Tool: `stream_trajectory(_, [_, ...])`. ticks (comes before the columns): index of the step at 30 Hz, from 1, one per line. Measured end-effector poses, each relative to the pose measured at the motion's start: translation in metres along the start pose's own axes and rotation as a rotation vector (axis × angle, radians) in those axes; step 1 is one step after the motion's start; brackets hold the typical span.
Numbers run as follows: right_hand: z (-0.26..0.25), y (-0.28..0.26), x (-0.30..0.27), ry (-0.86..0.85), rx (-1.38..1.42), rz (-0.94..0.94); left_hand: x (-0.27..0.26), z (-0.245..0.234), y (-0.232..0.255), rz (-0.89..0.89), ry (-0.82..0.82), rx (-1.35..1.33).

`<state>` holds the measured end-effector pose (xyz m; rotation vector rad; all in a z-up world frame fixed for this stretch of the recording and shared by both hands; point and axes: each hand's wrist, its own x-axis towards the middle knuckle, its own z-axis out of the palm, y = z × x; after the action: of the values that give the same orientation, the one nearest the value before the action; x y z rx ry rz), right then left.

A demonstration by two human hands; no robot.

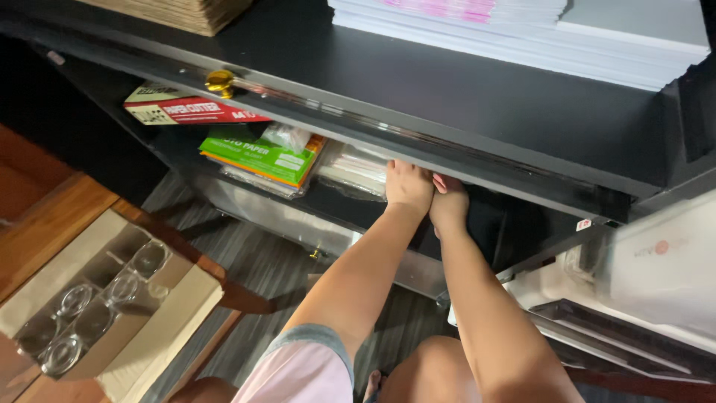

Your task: The person opens a cardboard box with molded compartments and places small clear glasses into the slots one by one. The glasses are taken from a nearby shelf and arranged neatly inside the box until it is full.

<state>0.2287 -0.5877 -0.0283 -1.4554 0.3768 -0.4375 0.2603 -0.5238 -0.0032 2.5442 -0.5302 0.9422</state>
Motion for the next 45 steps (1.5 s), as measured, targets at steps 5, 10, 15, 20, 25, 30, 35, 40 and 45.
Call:
stream_trajectory(5, [-0.005, 0.015, -0.005, -0.029, -0.091, 0.005, -0.025, -0.040, 0.009, -0.151, -0.281, 0.027])
stream_trajectory(10, [-0.009, 0.003, -0.037, -0.052, -0.164, -0.078, -0.027, -0.065, 0.009, -0.286, -0.302, -0.183])
stream_trajectory(15, [0.008, -0.023, -0.079, -0.139, -0.126, -0.143, -0.041, -0.112, -0.003, -0.500, -0.402, -0.388])
stream_trajectory(20, [0.062, -0.031, -0.116, -0.329, 0.059, -0.176, -0.055, -0.179, -0.044, -0.536, -0.215, -0.301])
stream_trajectory(25, [0.150, -0.037, -0.168, -0.519, 0.353, -0.092, -0.080, -0.246, -0.113, -0.556, -0.085, -0.063])
stream_trajectory(30, [0.242, -0.041, -0.226, -0.548, 0.797, 0.381, -0.124, -0.312, -0.184, -0.635, 0.039, -0.178])
stream_trajectory(35, [0.290, -0.063, -0.293, -0.644, -0.213, -0.300, -0.162, -0.360, -0.241, -0.744, 0.061, -0.114])
stream_trajectory(40, [0.325, -0.061, -0.318, -0.775, -0.427, -0.209, -0.199, -0.376, -0.285, -0.811, 0.031, -0.092])
stream_trajectory(45, [0.335, -0.046, -0.320, -0.958, -0.224, -0.150, -0.219, -0.387, -0.300, -0.947, 0.020, -0.238])
